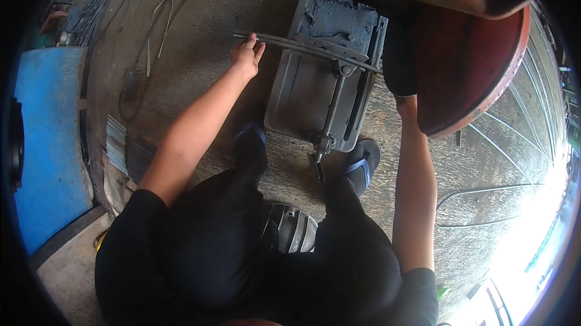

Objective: Cutting metal rods to specific lengths using a power chop saw.

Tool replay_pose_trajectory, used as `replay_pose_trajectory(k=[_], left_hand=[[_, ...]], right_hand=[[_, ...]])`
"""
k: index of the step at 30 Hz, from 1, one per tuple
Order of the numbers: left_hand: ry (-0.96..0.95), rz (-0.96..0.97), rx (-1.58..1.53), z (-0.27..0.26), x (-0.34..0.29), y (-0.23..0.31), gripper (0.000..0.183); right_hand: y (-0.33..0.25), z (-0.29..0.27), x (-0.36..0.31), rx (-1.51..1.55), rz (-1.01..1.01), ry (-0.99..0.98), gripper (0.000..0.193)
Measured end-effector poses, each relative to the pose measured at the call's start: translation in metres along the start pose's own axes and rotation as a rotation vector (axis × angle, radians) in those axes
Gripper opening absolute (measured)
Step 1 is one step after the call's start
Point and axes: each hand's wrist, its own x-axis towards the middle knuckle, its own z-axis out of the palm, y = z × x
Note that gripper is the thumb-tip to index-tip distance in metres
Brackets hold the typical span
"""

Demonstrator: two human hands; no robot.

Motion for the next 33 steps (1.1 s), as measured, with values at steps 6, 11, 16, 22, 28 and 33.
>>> replay_pose_trajectory(k=[6, 11, 16, 22, 28, 33], left_hand=[[0.020, 0.002, -0.018, 0.001, -0.001, 0.000, 0.016], [0.032, 0.008, -0.018, 0.004, -0.005, 0.001, 0.015], [0.029, -0.004, -0.009, 0.005, -0.005, 0.001, 0.015], [0.023, 0.005, -0.002, 0.003, -0.006, 0.001, 0.016], [0.037, 0.013, 0.013, 0.003, -0.005, 0.002, 0.013], [-0.004, -0.028, 0.012, 0.001, -0.003, 0.005, 0.014]], right_hand=[[-0.011, -0.009, 0.004, 0.096, 0.043, 0.013, 0.034], [-0.011, -0.011, 0.004, 0.023, 0.048, -0.014, 0.033], [-0.011, -0.013, 0.007, -0.125, 0.014, -0.010, 0.033], [-0.019, -0.035, 0.012, 0.021, 0.211, -0.240, 0.041], [-0.023, -0.044, 0.016, -0.037, 0.035, -0.202, 0.040], [-0.017, -0.024, 0.011, 1.046, 0.810, -0.082, 0.038]])
